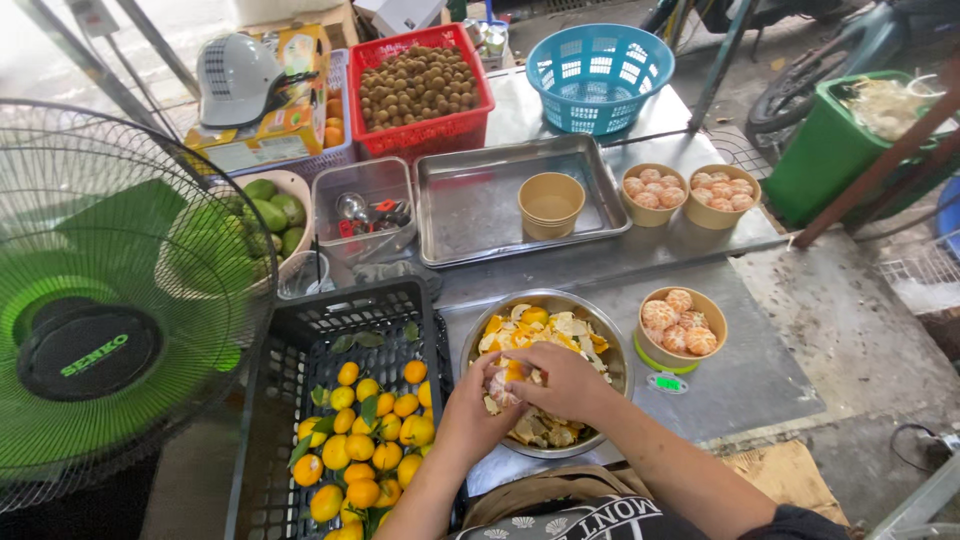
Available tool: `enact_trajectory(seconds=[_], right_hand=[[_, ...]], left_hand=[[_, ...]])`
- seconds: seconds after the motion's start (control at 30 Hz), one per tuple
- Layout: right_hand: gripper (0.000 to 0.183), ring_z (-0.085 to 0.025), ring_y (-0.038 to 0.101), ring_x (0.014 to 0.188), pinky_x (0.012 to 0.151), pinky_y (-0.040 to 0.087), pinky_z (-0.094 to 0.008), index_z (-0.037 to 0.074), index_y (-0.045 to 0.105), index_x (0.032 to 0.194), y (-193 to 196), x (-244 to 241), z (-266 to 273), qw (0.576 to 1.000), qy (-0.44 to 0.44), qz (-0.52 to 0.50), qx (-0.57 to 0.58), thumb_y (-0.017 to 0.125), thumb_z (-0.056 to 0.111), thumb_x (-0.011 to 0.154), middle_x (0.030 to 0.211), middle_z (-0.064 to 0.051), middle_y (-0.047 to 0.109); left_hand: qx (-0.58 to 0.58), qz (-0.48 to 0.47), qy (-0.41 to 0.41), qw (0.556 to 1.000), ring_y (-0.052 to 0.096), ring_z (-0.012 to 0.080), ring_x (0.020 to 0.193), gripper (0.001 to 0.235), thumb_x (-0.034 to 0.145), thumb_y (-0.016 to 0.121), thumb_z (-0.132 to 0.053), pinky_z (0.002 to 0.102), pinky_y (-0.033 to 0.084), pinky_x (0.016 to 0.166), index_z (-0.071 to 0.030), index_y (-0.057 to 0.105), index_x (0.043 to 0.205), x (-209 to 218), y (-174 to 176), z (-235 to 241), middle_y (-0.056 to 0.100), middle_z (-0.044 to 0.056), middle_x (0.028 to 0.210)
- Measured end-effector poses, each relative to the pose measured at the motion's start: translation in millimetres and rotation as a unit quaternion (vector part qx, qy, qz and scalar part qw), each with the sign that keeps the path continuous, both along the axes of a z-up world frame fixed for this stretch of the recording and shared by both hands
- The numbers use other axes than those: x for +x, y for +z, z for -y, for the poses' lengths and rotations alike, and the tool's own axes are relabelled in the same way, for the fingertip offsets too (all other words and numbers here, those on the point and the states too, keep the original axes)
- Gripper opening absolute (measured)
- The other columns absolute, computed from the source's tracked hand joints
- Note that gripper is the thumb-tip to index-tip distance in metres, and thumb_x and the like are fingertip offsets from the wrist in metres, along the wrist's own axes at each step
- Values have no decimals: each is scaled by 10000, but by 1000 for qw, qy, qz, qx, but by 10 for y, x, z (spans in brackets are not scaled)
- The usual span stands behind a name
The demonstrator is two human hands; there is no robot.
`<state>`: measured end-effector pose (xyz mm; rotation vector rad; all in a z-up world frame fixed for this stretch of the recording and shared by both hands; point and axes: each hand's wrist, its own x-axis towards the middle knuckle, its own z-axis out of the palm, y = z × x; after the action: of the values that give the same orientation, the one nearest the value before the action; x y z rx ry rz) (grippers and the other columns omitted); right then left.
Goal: The person peels kumquats by hand and places the peeled fruit into paper cups, while placing the peels into a metal bowl.
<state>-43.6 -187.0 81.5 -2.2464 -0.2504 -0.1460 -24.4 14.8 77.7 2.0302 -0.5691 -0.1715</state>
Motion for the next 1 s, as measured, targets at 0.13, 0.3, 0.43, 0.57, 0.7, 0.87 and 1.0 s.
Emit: enact_trajectory(seconds=[0.13, 0.3, 0.43, 0.57, 0.7, 0.87, 1.0], right_hand=[[343, -323, 686, 944, 838, 533, -404, 106, 726, 1223, -68, 13, 13, 999, 47, 12, -16, 678, 230, 907, 1005, -135, 736], [357, -329, 684, 926, 817, 540, -407, 71, 696, 1225, -175, -39, 36, 997, 57, 42, 6, 652, 167, 884, 997, -147, 728], [367, -306, 679, 814, 755, 531, -405, 61, 682, 1176, -200, -111, -27, 997, -2, 71, -15, 691, 163, 824, 872, -135, 702], [316, -248, 647, 748, 695, 519, -362, 38, 681, 1144, -207, -125, -80, 992, -40, 106, 47, 693, 134, 844, 886, -117, 679], [274, -132, 557, 640, 618, 489, -288, 62, 704, 1167, -104, -143, -146, 978, -101, -2, 185, 615, 123, 915, 760, -44, 635], [270, -101, 532, 583, 560, 453, -273, 86, 725, 1153, -32, -170, -182, 989, -55, -50, 129, 655, 124, 895, 678, -28, 591], [252, -79, 477, 585, 536, 416, -241, 74, 735, 1146, -72, -141, -109, 988, -87, 18, 130, 661, 99, 907, 708, 1, 575]], left_hand=[[14, -22, 9, 1000, 725, 282, 1062, 649, 727, 884, -198, 352, 557, 891, -50, 603, 1293, -11, 207, 10, 732, 153, 1146], [14, -111, 15, 994, 659, 180, 768, 628, 768, 831, -151, 298, 560, 719, -92, 626, 1359, -24, 193, 1, 756, 86, 1008], [-38, -127, 5, 991, 653, 98, 776, 597, 800, 824, -117, 255, 564, 718, -65, 614, 1356, 19, -47, -8, 751, 49, 1010], [-261, -263, -39, 928, 663, 96, 1024, 606, 864, 740, -32, 256, 551, 884, -39, 524, 1430, 144, -355, -14, 700, 57, 1202], [-491, -456, -44, 740, 629, 151, 1066, 580, 936, 663, -84, 278, 518, 871, -60, 477, 1484, 219, -510, -103, 651, 83, 1268], [-441, -434, -39, 785, 631, 147, 1053, 511, 999, 645, -126, 287, 516, 852, -102, 464, 1476, 225, -690, -88, 636, 58, 1222], [-459, -479, -7, 748, 665, 153, 1028, 436, 1020, 531, -312, 284, 521, 837, -138, 509, 1420, 232, -594, -83, 663, 25, 1264]])
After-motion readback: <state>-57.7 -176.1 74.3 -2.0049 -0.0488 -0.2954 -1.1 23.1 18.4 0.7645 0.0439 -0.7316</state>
